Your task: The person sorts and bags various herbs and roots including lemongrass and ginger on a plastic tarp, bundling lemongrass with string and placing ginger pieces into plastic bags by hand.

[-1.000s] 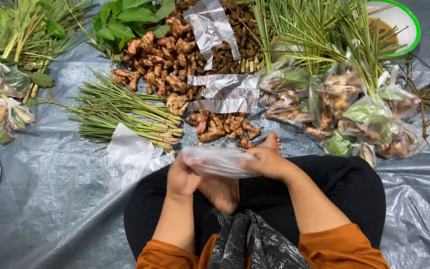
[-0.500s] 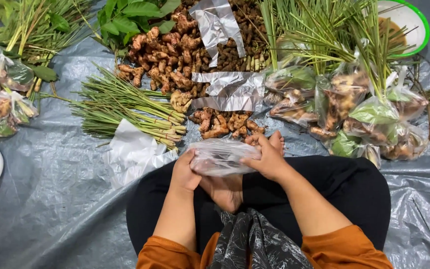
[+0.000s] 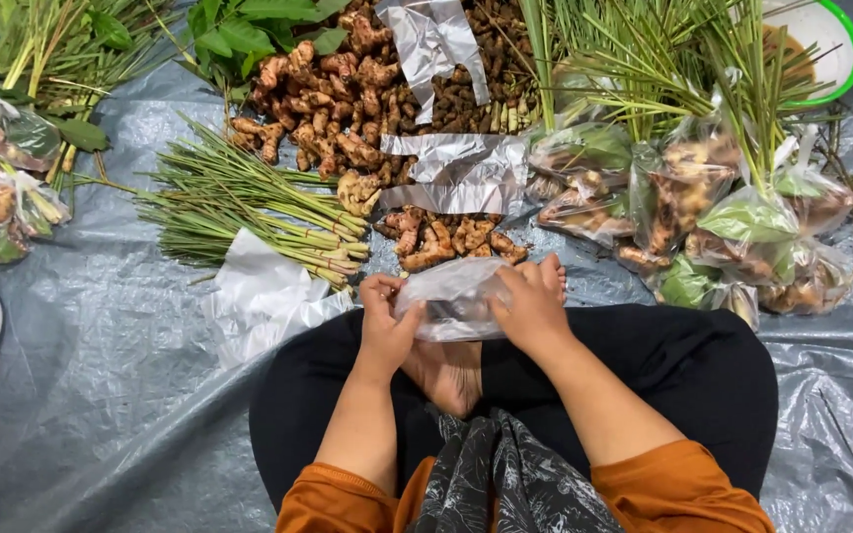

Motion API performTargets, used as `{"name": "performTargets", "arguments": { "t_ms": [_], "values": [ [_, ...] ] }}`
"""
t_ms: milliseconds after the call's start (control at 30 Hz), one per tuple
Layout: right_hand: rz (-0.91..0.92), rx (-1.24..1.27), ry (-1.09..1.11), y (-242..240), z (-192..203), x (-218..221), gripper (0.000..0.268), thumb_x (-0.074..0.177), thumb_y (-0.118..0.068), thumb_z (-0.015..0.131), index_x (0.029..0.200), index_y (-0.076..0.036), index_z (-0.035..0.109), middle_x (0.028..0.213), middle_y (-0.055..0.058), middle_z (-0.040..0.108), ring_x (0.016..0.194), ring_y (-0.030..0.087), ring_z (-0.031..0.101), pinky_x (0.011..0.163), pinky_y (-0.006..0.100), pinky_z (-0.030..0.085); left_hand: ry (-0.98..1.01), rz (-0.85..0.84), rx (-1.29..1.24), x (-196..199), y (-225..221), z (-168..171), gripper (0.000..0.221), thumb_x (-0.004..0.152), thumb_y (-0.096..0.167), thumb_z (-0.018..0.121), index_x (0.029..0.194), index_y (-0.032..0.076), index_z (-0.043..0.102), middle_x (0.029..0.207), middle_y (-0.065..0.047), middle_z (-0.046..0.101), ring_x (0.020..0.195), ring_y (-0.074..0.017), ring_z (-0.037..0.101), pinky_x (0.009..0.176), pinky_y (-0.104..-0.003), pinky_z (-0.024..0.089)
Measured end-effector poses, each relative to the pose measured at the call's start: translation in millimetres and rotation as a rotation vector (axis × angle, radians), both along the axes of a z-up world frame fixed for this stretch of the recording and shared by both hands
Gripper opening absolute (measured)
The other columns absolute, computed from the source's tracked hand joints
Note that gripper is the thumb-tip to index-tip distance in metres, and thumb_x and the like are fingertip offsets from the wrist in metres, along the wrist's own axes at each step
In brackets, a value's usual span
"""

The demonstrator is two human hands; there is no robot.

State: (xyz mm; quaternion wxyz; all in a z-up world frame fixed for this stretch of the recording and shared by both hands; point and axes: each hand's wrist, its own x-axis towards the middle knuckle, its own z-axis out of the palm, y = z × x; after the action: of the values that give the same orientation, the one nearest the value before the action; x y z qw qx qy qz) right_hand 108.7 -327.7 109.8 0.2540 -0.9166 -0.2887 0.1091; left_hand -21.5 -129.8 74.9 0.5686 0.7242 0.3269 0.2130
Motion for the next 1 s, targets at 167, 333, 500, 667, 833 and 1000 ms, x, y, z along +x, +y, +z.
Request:
{"name": "performTargets", "arguments": {
  "t_ms": [167,333,500,667,833,1000],
  "values": [
    [0.021,0.079,-0.168,-6.2,-34.8,17.5,0.054,0.076,-0.028,0.08,0.127,-0.021,0.065,0.107,0.008,0.056,0.108,0.035,0.061,0.093,0.045,0.056,-0.284,-0.337,0.515,-0.4,-4.0,38.8,0.034,0.083,-0.007,0.058,0.07,0.02,0.074,0.117,-0.001,0.056,0.082,-0.0225,0.063,0.077,-0.032,0.055],
    [0.085,0.146,-0.213,0.5,-20.5,12.9,0.052,0.079,-0.018,0.072,0.129,-0.032,0.067,0.118,0.006,0.056,0.111,0.033,0.061,0.096,0.043,0.052,0.017,-0.126,0.66,11.7,6.7,-21.7,0.023,0.081,0.002,0.066,0.1,0.008,0.078,0.129,-0.015,0.056,0.106,-0.0372,0.067,0.091,-0.041,0.058],
    [-0.091,0.683,-0.003,-15.4,-0.4,59.8,0.034,0.082,-0.013,0.076,0.116,-0.015,0.074,0.109,0.014,0.063,0.096,0.03,0.063,0.09,0.039,0.051,-0.04,0.325,0.21,23.9,75.1,-14.6,0.038,0.082,0.009,0.066,0.119,0.003,0.071,0.113,-0.023,0.068,0.11,-0.039,0.065,0.096,-0.043,0.049],
    [-0.475,0.977,0.242,-22.2,11.1,73.3,0.018,0.089,-0.002,0.076,0.105,-0.009,0.072,0.086,0.0,0.062,0.074,0.006,0.059,0.069,0.02,0.05,-0.382,0.678,-0.471,48.1,137.6,-36.8,0.048,0.095,-0.001,0.056,0.138,0.019,0.064,0.137,-0.013,0.065,0.112,-0.0221,0.068,0.085,-0.036,0.057],
    [-0.096,0.844,0.474,23.9,-70.2,19.9,0.027,0.084,0.005,0.066,0.104,-0.008,0.079,0.083,0.009,0.078,0.082,0.018,0.072,0.082,0.03,0.055,-0.243,0.614,-0.565,68.5,127.8,-65.8,0.042,0.102,0.006,0.053,0.139,0.022,0.063,0.142,-0.008,0.063,0.121,-0.0266,0.065,0.08,-0.038,0.054],
    [0.578,-0.296,0.349,78.4,1.4,-59.5,0.102,0.086,-0.052,0.077,0.152,0.01,0.03,0.159,0.029,0.032,0.151,0.039,0.026,0.121,0.048,0.021,-0.341,0.497,-0.605,63.5,125.4,-52.4,0.049,0.091,-0.003,0.051,0.14,-0.001,0.058,0.139,-0.009,0.062,0.112,-0.0171,0.061,0.09,-0.024,0.049]
  ]
}}
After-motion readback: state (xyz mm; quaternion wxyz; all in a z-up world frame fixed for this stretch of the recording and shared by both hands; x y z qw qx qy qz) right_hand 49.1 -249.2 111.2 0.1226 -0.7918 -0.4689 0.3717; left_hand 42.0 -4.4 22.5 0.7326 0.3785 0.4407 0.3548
